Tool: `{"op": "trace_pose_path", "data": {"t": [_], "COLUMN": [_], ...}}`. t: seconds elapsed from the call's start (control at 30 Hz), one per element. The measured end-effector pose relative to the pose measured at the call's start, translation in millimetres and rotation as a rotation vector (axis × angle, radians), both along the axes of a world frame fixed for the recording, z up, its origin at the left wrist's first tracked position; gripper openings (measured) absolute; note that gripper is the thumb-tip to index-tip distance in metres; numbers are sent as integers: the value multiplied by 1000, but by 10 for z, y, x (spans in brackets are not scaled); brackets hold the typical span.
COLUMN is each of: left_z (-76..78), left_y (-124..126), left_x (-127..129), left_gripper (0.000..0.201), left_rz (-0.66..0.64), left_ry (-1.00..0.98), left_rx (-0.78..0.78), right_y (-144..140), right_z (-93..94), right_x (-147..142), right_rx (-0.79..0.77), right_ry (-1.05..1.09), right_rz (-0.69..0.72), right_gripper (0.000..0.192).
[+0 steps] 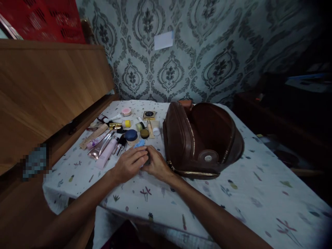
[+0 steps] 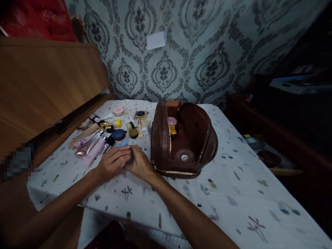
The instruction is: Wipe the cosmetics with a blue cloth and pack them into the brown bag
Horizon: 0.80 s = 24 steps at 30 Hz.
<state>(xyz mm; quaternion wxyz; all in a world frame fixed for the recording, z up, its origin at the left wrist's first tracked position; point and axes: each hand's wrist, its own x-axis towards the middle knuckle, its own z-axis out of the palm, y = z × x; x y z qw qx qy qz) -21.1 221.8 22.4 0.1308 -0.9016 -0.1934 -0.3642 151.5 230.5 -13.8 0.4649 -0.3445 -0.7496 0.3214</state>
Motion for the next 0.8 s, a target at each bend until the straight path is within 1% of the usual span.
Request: {"op": "trace_pose_path", "data": {"t": [0.17,0.27,0.4,0.53,0.6,0.7,0.8], "left_z": [22,12,-48,-57,-39,-15,-13], "left_y": [1,-6,-1,11,19,33,38], "left_x": [20,0,-36,-38,-32,-29,-36], "left_gripper": [22,20,23,28,35,51,61], "left_rz": [37,24,-28,-32,-14,-16,-36], "left_ry": [93,99,98,80,73,24,-80], "left_rx": [159,185,129,102,87,5,-122], "right_y": [0,16,49,54,44,32,33], "right_z": [-18,-38,-62,-45,-16,31,56], "right_x": [-4,-8,-8,2,7,10,7], "right_rx": [3,-1,-57,-188,-246,-296,-361], "right_ry": [29,45,58,135,174,210,248], "right_rz": [-16,-22,-55,-56,-52,-83,-84], "right_gripper": [29,30,37,42,40,38,46]}}
